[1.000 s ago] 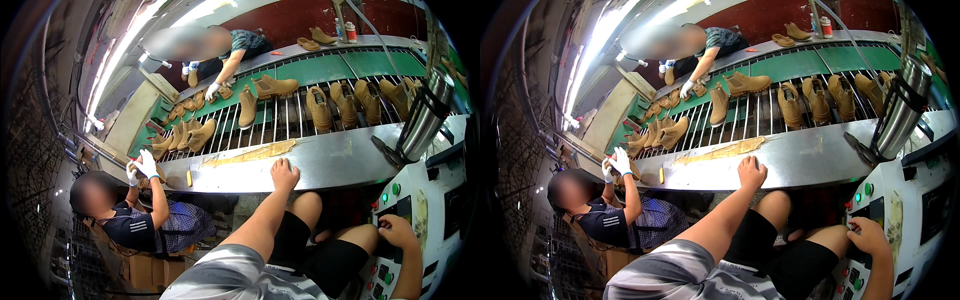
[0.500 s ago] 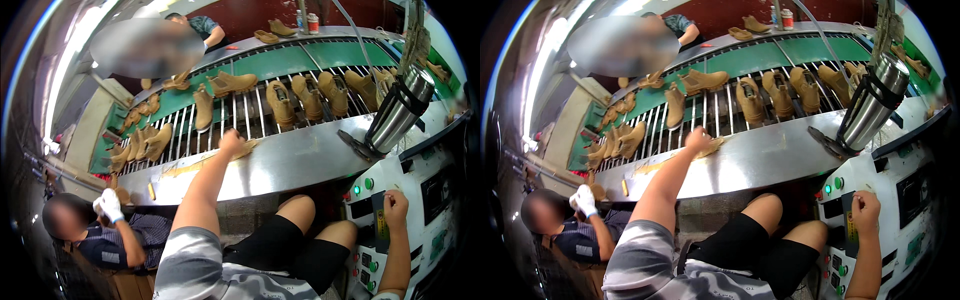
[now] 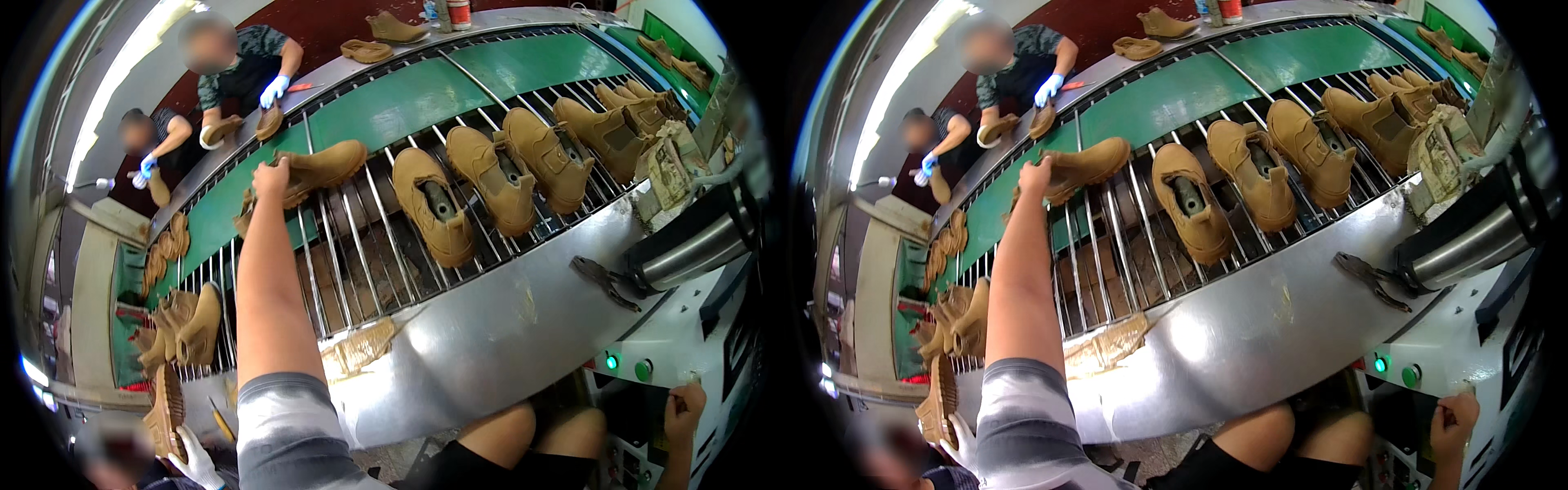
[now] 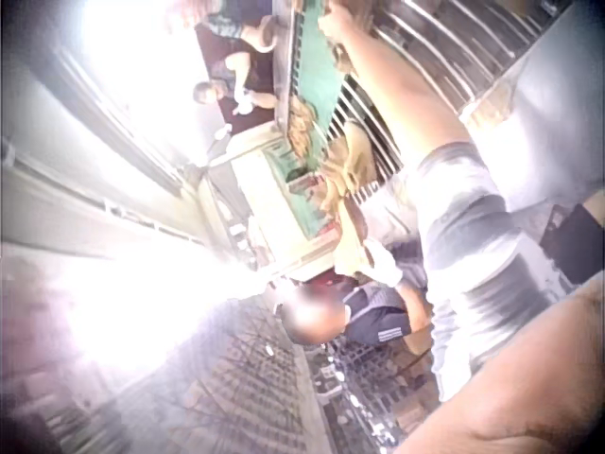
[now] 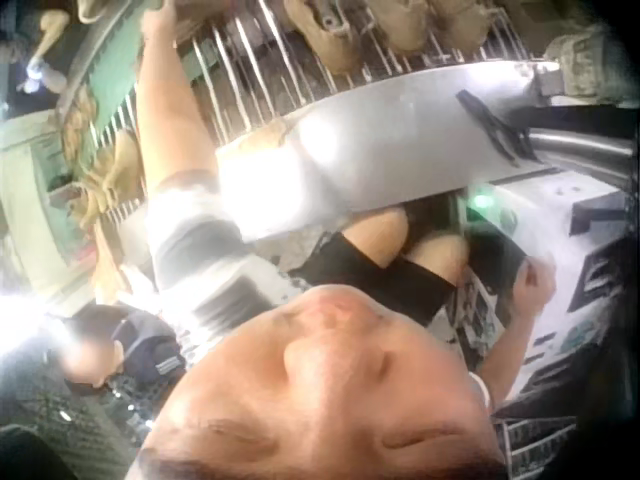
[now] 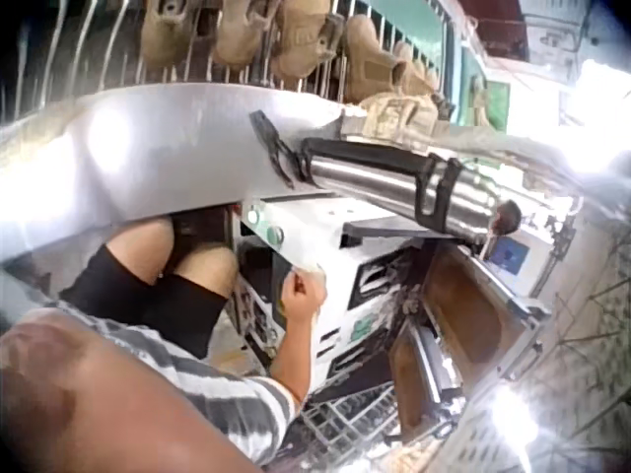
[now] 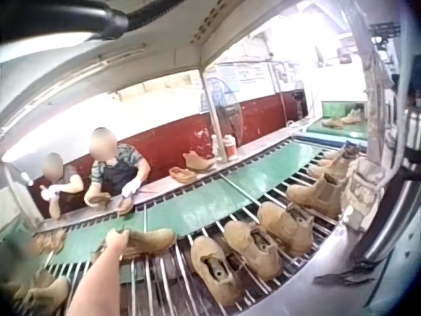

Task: The person picks up shoes from a conveyor belt, places them into a heat-setting machine, and returns them to the belt.

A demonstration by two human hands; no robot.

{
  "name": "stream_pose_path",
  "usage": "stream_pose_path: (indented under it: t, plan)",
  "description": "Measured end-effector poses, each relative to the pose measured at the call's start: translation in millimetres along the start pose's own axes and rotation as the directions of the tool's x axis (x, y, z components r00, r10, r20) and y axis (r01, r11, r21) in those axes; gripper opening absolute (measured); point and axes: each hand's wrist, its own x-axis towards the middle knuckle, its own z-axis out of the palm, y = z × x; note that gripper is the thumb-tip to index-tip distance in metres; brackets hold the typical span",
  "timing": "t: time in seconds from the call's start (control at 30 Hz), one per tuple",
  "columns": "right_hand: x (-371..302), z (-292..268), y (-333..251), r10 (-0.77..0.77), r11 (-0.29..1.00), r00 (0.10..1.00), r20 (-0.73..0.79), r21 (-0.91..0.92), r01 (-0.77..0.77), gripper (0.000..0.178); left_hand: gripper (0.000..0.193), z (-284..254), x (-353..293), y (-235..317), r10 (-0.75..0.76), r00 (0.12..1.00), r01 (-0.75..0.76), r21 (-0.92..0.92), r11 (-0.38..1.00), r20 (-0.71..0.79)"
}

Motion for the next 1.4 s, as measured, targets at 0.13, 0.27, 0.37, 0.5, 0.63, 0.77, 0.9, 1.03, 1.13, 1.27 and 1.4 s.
stream_pose_path:
  t: [0.13,0.27,0.37,0.5,0.63,0.77,0.9,1.03,1.13,1.27,1.4]
  plan:
    - [7,7,-19,0.118,0.993,0.987,-0.107,0.013,-0.117,0.015,0.068,24,6,25,0.038,0.999,-0.044,0.243,0.969,0.029]
    - [12,7,-25,0.044,0.999,0.991,-0.126,-0.016,-0.047,0.014,0.058,11,-1,37,0.139,0.983,-0.172,0.331,0.928,0.120]
    - [21,-3,-31,0.034,0.999,0.999,-0.033,-0.004,-0.034,0.015,0.049,-4,-8,37,0.262,0.949,-0.306,0.312,0.900,0.173]
    - [23,1,-28,-0.057,0.998,0.991,-0.125,-0.030,0.053,0.012,0.043,-62,-70,84,0.267,0.958,-0.282,0.157,0.947,0.109]
    - [21,11,-51,-0.133,0.991,0.943,-0.304,-0.050,0.124,0.009,0.045,-135,-116,71,0.279,0.954,-0.273,-0.069,0.960,0.111]
    - [12,48,-128,0.016,0.884,0.971,-0.239,0.458,0.099,0.038,0.042,-211,-226,36,0.268,0.960,-0.149,-0.668,0.729,0.079]
    - [23,71,-219,-0.129,0.468,0.970,-0.206,0.850,0.243,0.111,0.031,-282,-357,18,0.198,0.876,0.451,-0.893,-0.009,0.440]
    - [-4,27,-277,-0.323,0.153,0.934,-0.151,0.966,0.209,0.133,0.033,-318,-511,19,0.312,0.794,0.576,-0.810,-0.109,0.522]
    - [-56,-2,-257,-0.212,0.008,0.972,-0.101,0.994,0.105,0.124,0.034,-297,-597,5,0.344,0.716,0.680,-0.719,-0.145,0.608]
    - [-131,-5,-187,0.033,-0.171,0.996,-0.083,0.981,0.088,0.113,0.034,-269,-679,-16,0.719,0.447,0.836,-0.535,-0.123,0.533]
    - [-200,-37,-125,0.269,-0.145,0.962,-0.049,0.985,0.091,0.101,0.029,-257,-722,-12,0.930,0.112,0.778,-0.613,0.138,0.350]
